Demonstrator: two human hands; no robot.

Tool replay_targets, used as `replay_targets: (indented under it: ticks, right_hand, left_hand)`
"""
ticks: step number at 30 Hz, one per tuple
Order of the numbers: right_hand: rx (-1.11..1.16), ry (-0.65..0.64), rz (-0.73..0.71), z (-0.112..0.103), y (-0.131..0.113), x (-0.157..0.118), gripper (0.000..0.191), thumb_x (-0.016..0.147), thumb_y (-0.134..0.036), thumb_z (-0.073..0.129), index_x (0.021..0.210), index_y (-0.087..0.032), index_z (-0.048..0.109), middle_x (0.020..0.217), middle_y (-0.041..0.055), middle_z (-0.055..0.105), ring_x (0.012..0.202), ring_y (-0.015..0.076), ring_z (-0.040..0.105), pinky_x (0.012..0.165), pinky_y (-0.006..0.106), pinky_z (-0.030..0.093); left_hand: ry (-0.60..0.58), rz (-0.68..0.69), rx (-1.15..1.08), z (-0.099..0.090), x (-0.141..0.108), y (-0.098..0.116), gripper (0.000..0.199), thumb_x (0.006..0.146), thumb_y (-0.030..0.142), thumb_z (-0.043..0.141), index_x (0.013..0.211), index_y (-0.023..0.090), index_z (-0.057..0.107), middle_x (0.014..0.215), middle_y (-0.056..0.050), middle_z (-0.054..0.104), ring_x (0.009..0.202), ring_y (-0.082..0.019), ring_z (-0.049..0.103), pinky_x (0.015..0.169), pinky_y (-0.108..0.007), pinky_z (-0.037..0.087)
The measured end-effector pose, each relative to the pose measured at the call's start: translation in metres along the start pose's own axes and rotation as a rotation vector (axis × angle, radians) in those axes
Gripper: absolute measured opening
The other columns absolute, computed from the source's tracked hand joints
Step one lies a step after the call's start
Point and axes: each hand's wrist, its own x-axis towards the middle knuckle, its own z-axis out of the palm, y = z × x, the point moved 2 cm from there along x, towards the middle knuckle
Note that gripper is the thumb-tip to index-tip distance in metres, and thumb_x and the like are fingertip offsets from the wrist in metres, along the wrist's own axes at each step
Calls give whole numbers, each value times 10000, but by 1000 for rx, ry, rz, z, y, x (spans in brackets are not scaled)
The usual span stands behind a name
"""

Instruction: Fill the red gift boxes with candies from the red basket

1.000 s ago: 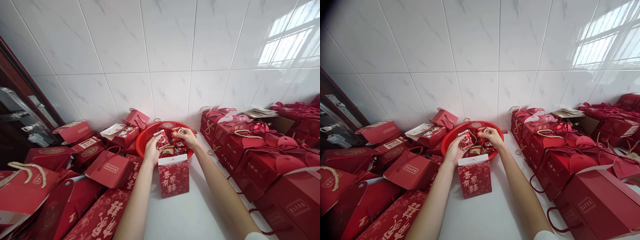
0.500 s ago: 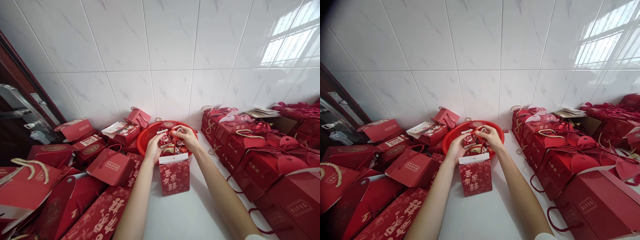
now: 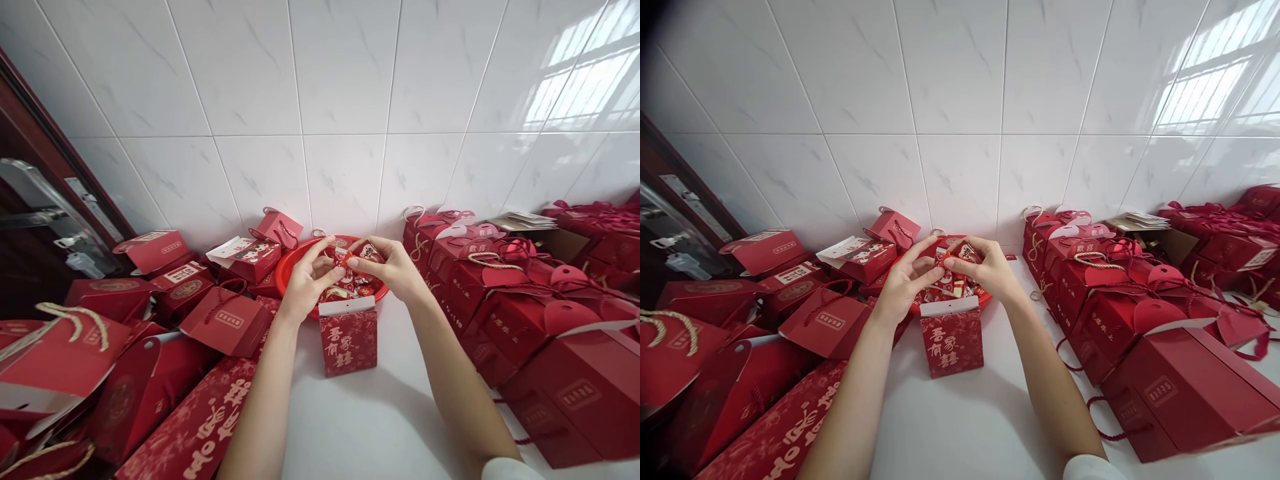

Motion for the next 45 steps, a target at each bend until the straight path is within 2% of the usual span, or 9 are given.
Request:
replay_targets:
  ticks: [3, 6, 11, 18, 25, 31, 34, 38, 45]
  right_hand:
    - [-111, 25, -28, -6, -11, -8, 395, 671, -477, 850, 857, -157, 712, 732, 11, 664, 653, 141, 587, 594, 258, 499]
    - [-188, 89, -69, -17, -21, -16, 394, 671, -476, 853, 850, -151, 718, 707, 2, 647, 638, 128, 564, 590, 245, 480]
    - [-190, 54, -51, -31, -31, -24, 386, 683, -461, 854, 870, -151, 722, 768, 27, 676, 691, 149, 594, 634, 261, 500]
    - [-253, -80, -70, -30, -29, -25, 356, 700, -434, 850, 858, -146, 714, 673, -9, 597, 596, 104, 500, 553, 232, 412]
    - [-203, -152, -62, -25, -26, -24, 324, 719, -400, 843, 880, -147, 721, 729, 1, 625, 640, 113, 525, 606, 245, 433]
    - [-233, -136, -40, -30, -22, -23, 340, 719, -403, 843, 900, -144, 718, 721, 3, 630, 638, 121, 535, 603, 251, 435]
    - [-252, -164, -38, -32, -20, -22, 323, 734, -394, 834, 906, -146, 719, 743, 8, 641, 668, 131, 554, 629, 256, 449]
    - [-274, -285, -25, -31, -16, -19, 278, 766, -362, 805, 922, -149, 720, 830, 28, 677, 739, 150, 593, 680, 267, 476]
    - [-367, -542, -44, -19, -4, -12, 245, 798, -331, 768, 945, -141, 718, 920, 51, 707, 822, 165, 619, 763, 284, 485]
  left_hand:
    - [-140, 69, 189, -1, -9, 11, 606, 746, 238, 803, 1314, 255, 594, 1027, -34, 725, 973, -214, 688, 875, -326, 566]
    - [-312, 133, 455, -6, -17, 22, 232, 802, 302, 742, 1015, 216, 712, 1227, -66, 676, 1132, -246, 647, 995, -371, 525]
    - [-555, -40, 690, -11, -24, 25, 149, 839, 292, 665, 887, 230, 792, 1072, -49, 761, 1097, -251, 672, 987, -353, 507]
    - [-522, -144, 871, -12, -19, 13, 213, 808, 282, 637, 921, 212, 803, 1025, -43, 775, 944, -238, 694, 889, -327, 506]
    - [-496, -153, 819, -11, -16, 7, 284, 863, 413, 596, 909, 185, 759, 930, -27, 749, 880, -222, 663, 822, -297, 488]
    - [-457, -234, 811, -8, -18, 5, 229, 759, 359, 689, 895, 198, 778, 926, -20, 751, 886, -235, 663, 783, -292, 474]
    - [-456, -311, 854, -8, -21, 8, 407, 663, 365, 779, 1044, 222, 768, 1019, -14, 747, 924, -255, 665, 764, -290, 474]
    - [-519, -297, 856, -6, -27, 17, 522, 646, 301, 777, 1166, 268, 737, 1111, 0, 732, 944, -239, 654, 766, -270, 465]
    - [-582, -363, 844, -6, -30, 22, 494, 661, 232, 695, 1154, 231, 714, 800, 51, 681, 616, -134, 561, 551, -225, 373]
